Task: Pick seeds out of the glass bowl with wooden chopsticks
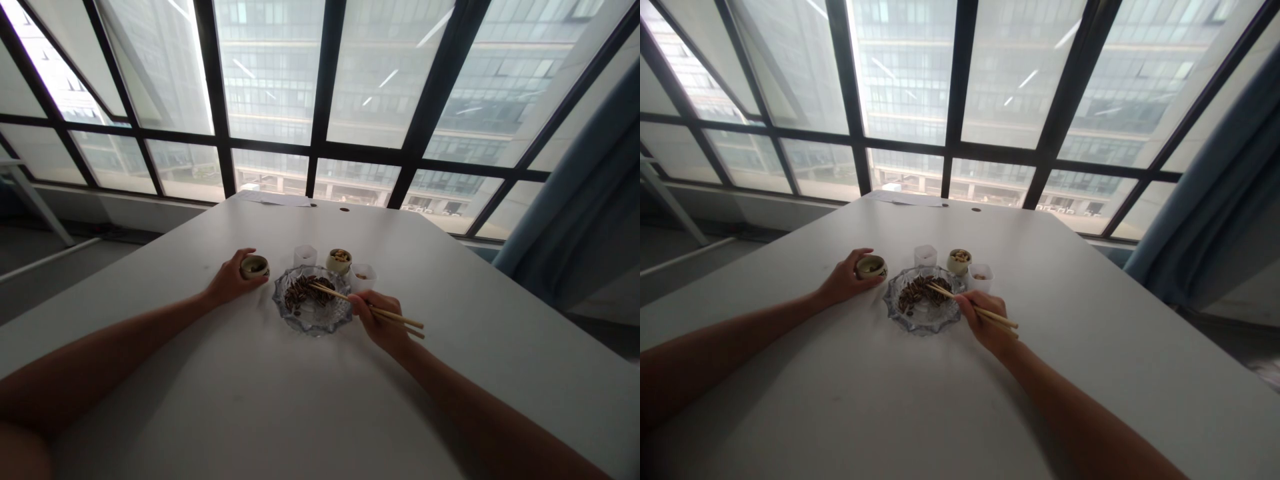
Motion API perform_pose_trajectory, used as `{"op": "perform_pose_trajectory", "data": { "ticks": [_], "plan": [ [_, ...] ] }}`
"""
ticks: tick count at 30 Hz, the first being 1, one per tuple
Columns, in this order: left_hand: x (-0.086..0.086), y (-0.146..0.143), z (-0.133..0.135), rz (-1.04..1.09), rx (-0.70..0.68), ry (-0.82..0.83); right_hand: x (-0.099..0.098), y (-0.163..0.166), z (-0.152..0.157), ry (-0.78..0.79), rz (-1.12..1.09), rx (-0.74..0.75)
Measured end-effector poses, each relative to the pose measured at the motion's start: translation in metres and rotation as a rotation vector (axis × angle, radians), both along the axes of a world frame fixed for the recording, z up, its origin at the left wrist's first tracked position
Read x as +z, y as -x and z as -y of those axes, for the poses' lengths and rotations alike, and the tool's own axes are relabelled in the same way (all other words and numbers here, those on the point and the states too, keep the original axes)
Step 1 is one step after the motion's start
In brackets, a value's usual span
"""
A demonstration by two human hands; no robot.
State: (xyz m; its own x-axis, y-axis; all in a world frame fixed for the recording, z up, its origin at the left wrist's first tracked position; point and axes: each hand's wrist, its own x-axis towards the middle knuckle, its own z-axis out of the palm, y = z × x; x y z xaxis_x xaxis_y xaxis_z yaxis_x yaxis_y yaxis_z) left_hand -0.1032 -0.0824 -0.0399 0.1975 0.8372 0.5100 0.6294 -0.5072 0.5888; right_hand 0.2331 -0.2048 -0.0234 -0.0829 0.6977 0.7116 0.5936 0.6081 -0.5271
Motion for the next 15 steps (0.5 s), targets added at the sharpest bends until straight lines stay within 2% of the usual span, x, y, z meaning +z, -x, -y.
{"op": "perform_pose_trajectory", "data": {
  "ticks": [15],
  "plan": [
    [-0.0027,0.0018,-0.0027,-0.019,0.005,0.004,0.0063,0.0073,0.004,-0.059,0.072,0.023]
  ]
}}
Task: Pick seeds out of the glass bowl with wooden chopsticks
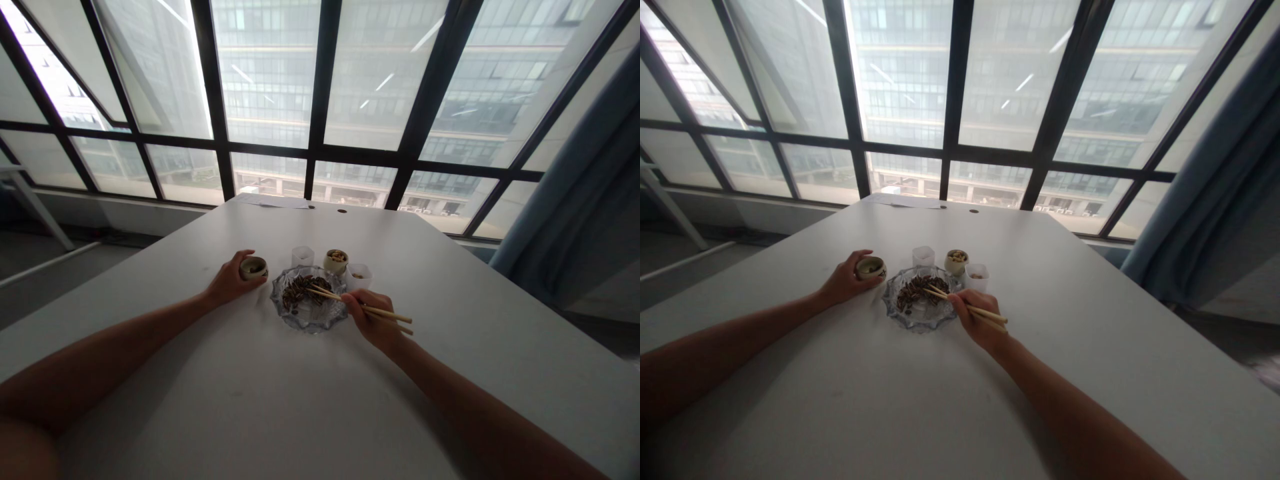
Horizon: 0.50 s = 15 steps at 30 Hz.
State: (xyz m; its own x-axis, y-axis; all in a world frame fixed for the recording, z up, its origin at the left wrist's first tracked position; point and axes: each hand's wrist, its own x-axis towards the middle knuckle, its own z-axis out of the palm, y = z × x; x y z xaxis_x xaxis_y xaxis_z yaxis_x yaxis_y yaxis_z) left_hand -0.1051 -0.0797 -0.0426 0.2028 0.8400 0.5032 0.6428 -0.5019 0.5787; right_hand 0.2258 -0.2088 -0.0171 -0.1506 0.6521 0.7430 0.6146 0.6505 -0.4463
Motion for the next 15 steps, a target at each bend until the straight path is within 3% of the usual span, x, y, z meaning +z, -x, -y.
{"op": "perform_pose_trajectory", "data": {
  "ticks": [7,15],
  "plan": [
    [-0.0009,0.0009,-0.0017,-0.011,-0.001,-0.011,-0.0018,-0.0056,-0.0044,-0.14,0.305,0.122],
    [-0.0037,0.0011,-0.0046,-0.008,0.002,-0.037,-0.0004,-0.0057,-0.0045,-0.151,0.255,0.126]
  ]
}}
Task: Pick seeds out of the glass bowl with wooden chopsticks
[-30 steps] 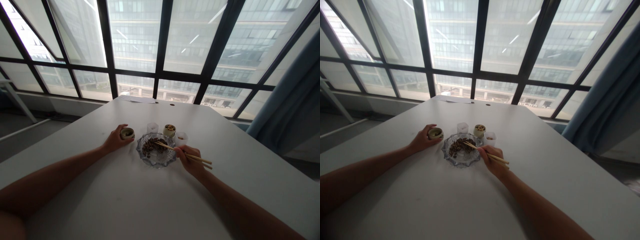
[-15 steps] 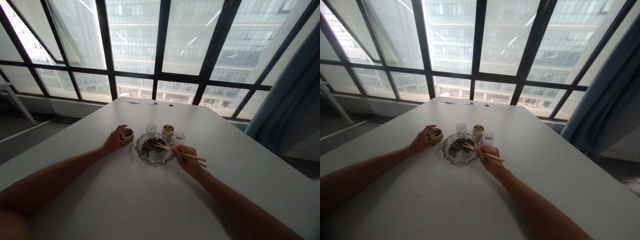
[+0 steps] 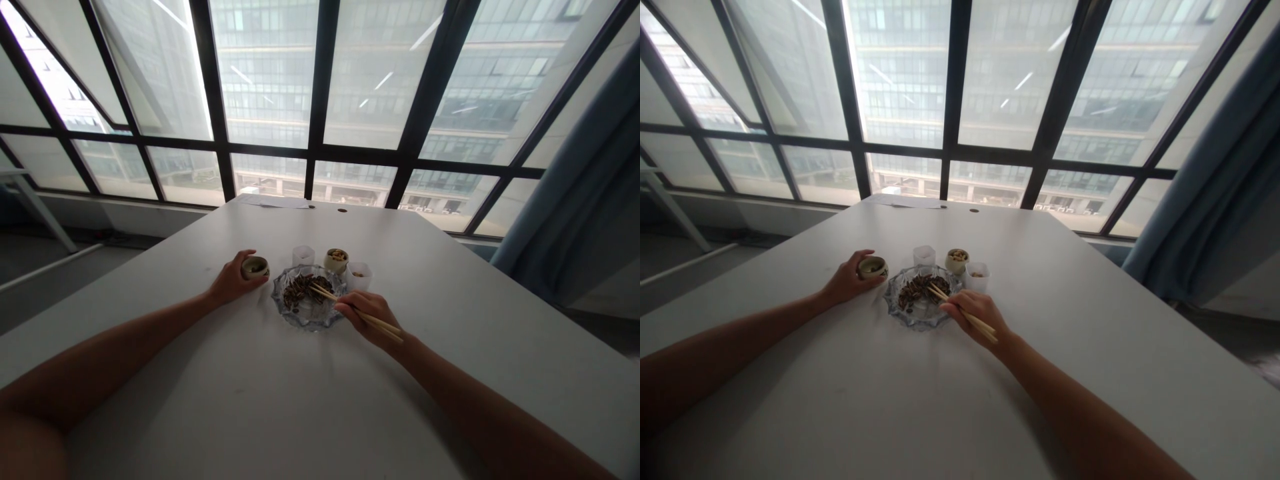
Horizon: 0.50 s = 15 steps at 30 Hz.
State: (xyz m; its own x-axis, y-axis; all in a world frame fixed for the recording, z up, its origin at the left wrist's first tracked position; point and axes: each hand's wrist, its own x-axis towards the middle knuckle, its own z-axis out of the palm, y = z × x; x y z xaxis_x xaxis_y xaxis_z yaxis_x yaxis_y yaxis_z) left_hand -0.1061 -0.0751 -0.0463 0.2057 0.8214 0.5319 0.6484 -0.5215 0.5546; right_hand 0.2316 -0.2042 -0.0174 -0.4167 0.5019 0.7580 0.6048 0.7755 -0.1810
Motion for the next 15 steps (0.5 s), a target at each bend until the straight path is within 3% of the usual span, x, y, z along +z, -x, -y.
{"op": "perform_pose_trajectory", "data": {
  "ticks": [8,15],
  "plan": [
    [-0.0012,0.0004,-0.0015,0.008,-0.007,0.007,-0.0027,0.0009,0.0015,0.067,-0.1,-0.024],
    [-0.0007,-0.0006,-0.0011,0.005,-0.011,0.015,-0.0088,-0.0019,-0.0022,0.197,-0.335,-0.114]
  ]
}}
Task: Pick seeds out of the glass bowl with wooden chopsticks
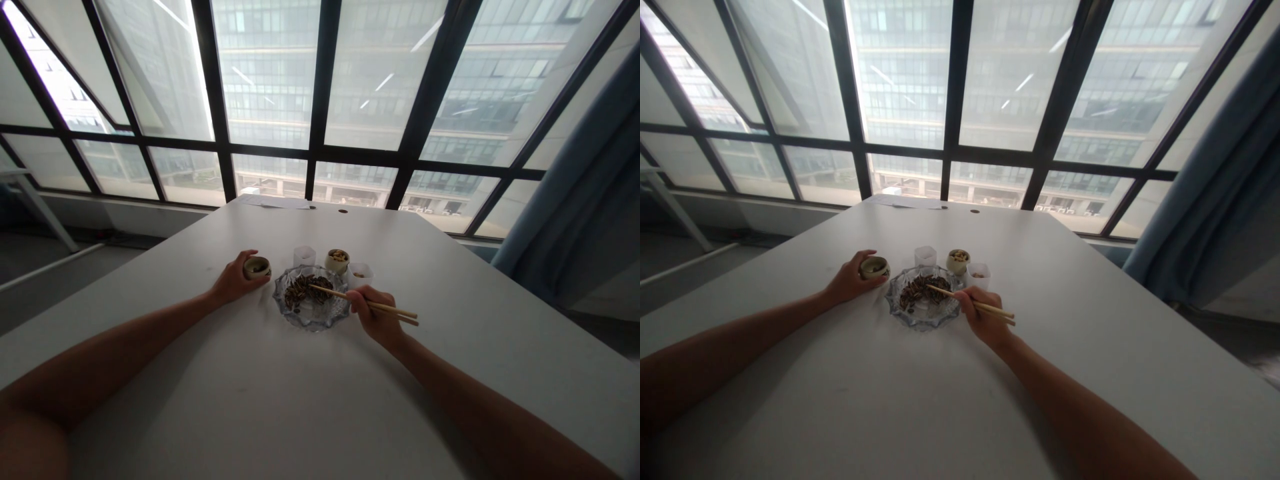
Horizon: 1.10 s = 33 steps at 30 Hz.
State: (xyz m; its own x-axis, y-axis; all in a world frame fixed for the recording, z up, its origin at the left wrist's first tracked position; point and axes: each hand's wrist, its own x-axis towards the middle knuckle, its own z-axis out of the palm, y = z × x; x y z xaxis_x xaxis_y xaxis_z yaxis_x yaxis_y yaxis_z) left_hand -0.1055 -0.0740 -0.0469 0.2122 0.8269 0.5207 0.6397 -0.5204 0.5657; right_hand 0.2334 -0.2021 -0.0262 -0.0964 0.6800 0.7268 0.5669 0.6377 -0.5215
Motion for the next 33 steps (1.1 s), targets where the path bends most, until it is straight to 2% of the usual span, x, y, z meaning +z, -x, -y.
{"op": "perform_pose_trajectory", "data": {
  "ticks": [8,11,13,14,18,20,23,27,30,33],
  "plan": [
    [0.0,-0.002,0.001,0.013,-0.015,-0.008,-0.007,0.001,-0.01,0.16,-0.357,-0.079],
    [0.001,-0.003,0.002,0.012,-0.03,-0.027,-0.007,0.0,-0.012,0.176,-0.466,-0.128],
    [0.001,-0.003,0.002,0.006,-0.046,-0.058,-0.004,-0.004,-0.01,0.12,-0.407,-0.149],
    [0.001,-0.003,0.002,0.004,-0.056,-0.075,-0.002,-0.006,-0.009,0.068,-0.309,-0.13],
    [0.001,-0.004,0.002,0.023,-0.085,-0.114,0.006,-0.015,-0.001,-0.189,0.212,0.081],
    [0.001,-0.004,0.002,0.03,-0.088,-0.11,0.008,-0.016,0.002,-0.246,0.3,0.115],
    [0.001,-0.005,0.003,0.033,-0.088,-0.091,0.008,-0.014,0.006,-0.235,0.248,0.056],
    [0.001,-0.005,0.003,0.049,-0.089,-0.087,0.013,-0.002,0.011,-0.171,0.063,-0.036],
    [0.0,-0.005,0.001,0.052,-0.105,-0.097,0.028,0.018,0.008,-0.156,-0.027,0.027],
    [-0.001,-0.005,0.001,0.061,-0.123,-0.102,0.048,0.046,-0.005,-0.145,0.033,0.12]
  ]
}}
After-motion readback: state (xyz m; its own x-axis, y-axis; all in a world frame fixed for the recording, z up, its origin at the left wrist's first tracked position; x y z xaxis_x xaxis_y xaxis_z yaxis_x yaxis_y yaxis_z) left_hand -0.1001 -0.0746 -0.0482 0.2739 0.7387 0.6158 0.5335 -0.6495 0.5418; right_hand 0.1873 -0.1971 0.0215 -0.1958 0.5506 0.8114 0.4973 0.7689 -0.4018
